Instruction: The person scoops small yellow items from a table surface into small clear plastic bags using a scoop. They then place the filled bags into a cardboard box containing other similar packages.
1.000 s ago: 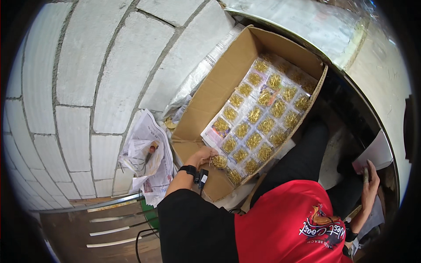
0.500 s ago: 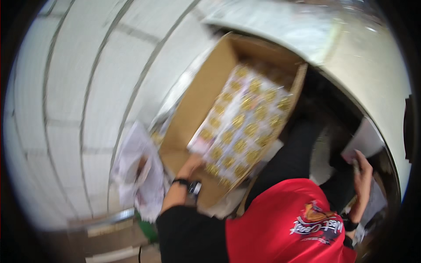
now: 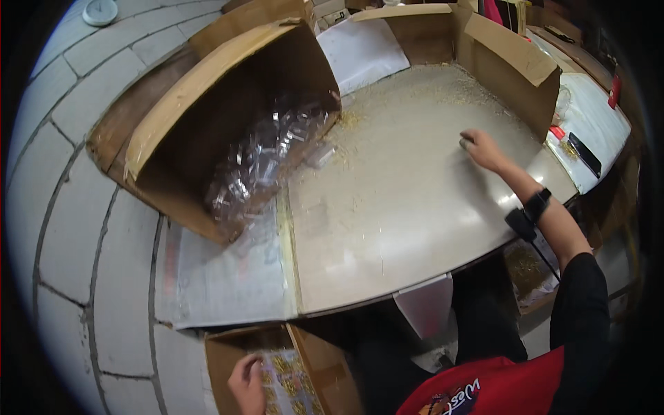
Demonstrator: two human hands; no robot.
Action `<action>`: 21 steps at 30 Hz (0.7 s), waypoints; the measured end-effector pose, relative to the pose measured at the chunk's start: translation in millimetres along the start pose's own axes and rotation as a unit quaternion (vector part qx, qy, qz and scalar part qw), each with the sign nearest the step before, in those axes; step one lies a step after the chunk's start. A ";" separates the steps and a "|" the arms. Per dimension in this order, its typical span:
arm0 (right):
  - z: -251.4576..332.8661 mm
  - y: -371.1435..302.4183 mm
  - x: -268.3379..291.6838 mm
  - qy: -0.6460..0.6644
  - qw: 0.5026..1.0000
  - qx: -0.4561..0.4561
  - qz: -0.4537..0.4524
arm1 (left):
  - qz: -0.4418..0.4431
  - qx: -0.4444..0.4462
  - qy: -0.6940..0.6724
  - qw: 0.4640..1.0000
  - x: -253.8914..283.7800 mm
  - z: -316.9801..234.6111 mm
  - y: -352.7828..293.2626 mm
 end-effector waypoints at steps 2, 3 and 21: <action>-40.2 50.8 -14.7 -0.051 0.996 -0.070 0.023 | 0.050 -0.100 0.086 0.990 -63.5 -49.0 57.8; -45.2 73.4 -35.5 -0.067 0.992 -0.096 0.043 | 0.050 -0.121 0.089 0.987 -86.3 -66.9 77.4; 153.2 97.7 -246.2 -0.211 0.912 0.176 0.303 | 0.296 -0.245 0.253 0.888 -247.4 -110.8 222.3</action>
Point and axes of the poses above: each hand's wrist, its own y-axis towards the middle knuckle, its own x-axis out of the back of the hand, z = x × y, the point moved 10 cm from there along y, towards the middle knuckle, and after that the axes turned 3 degrees about z, right-handed, at the moved point
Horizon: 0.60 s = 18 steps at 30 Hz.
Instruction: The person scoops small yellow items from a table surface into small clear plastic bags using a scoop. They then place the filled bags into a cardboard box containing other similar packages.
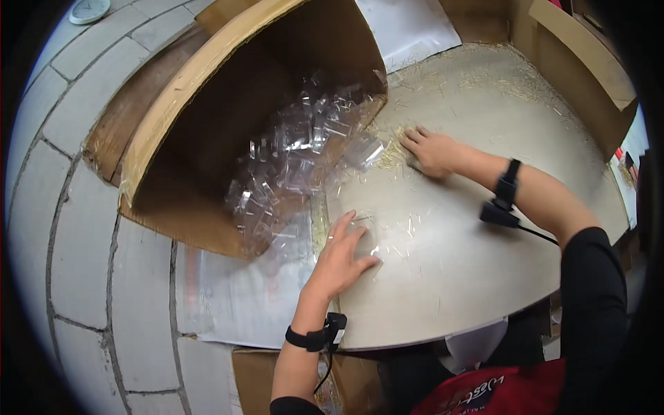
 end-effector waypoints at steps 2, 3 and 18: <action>7.8 -64.4 -2.8 0.024 1.000 0.014 -0.011 | -0.036 -0.020 -0.018 0.999 -6.4 2.7 -1.5; 16.5 -89.9 -1.9 0.042 0.999 0.027 -0.018 | -0.058 -0.022 -0.024 0.998 -4.5 1.4 -9.7; -31.0 -271.0 -3.2 0.304 0.915 -0.131 -0.232 | -0.226 0.093 -0.148 0.958 -16.3 -31.8 -105.7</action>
Point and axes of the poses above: each hand's wrist, its own y-axis towards the middle knuckle, its own x-axis out of the back of the hand, z = x × y, the point moved 10 cm from there along y, towards the middle knuckle, and after that the axes turned 3 degrees about z, right-handed, at the moved point
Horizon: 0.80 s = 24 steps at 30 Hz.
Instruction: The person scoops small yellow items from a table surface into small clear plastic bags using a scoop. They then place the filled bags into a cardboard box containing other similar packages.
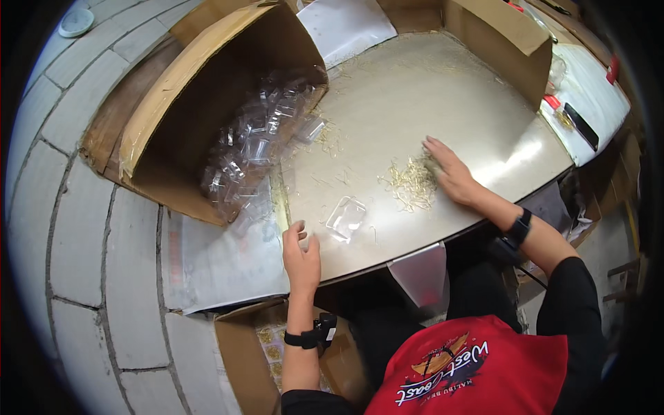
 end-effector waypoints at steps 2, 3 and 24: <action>19.2 14.5 -31.4 -0.093 0.995 -0.001 0.045 | -0.007 0.097 -0.017 0.995 -3.7 17.7 0.8; 35.9 15.7 -47.9 -0.112 0.991 0.013 0.072 | 0.021 0.105 0.043 0.993 -15.5 19.5 7.4; 94.9 -38.0 -79.0 -0.118 0.972 0.175 0.107 | 0.078 0.379 -0.543 0.746 -152.1 93.3 -253.5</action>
Point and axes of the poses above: each hand's wrist, its own y-axis towards the middle knuckle, its own x-axis out of the back of the hand, z = x × y, the point moved 10 cm from there along y, towards the middle knuckle, and after that the axes turned 3 degrees about z, right-handed, at the moved point
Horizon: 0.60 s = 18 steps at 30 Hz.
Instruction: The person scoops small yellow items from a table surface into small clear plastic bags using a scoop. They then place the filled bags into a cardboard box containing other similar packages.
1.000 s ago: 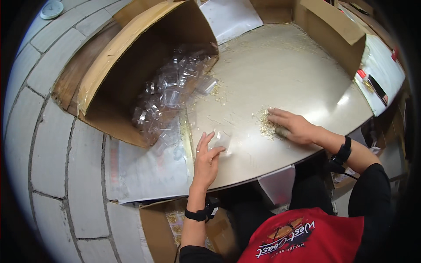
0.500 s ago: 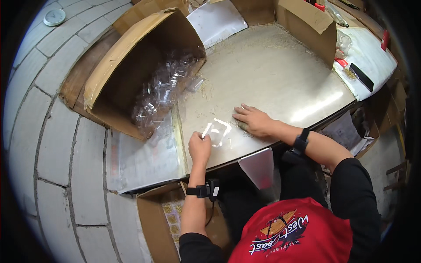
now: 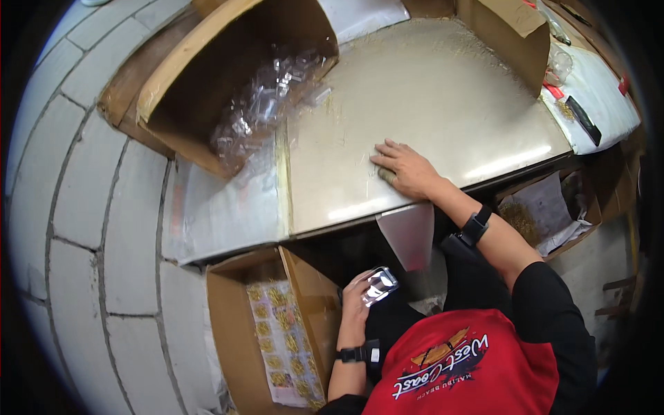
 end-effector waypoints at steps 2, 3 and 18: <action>8.0 -12.9 -4.8 -0.004 1.000 0.001 -0.029 | 0.059 0.101 0.010 0.993 -24.3 39.5 5.4; 10.4 -21.2 -3.6 -0.008 0.999 -0.003 -0.045 | 0.100 0.128 0.019 0.987 -38.7 59.9 13.1; 44.9 -173.4 55.0 0.204 0.976 0.008 -0.080 | 0.212 0.089 -0.029 0.973 -101.7 82.5 31.5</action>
Point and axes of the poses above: each hand's wrist, its own y-axis towards the middle knuckle, its own x-axis out of the back of the hand, z = x × y, the point moved 10 cm from there along y, towards the middle knuckle, and after that the axes turned 3 degrees about z, right-handed, at the moved point
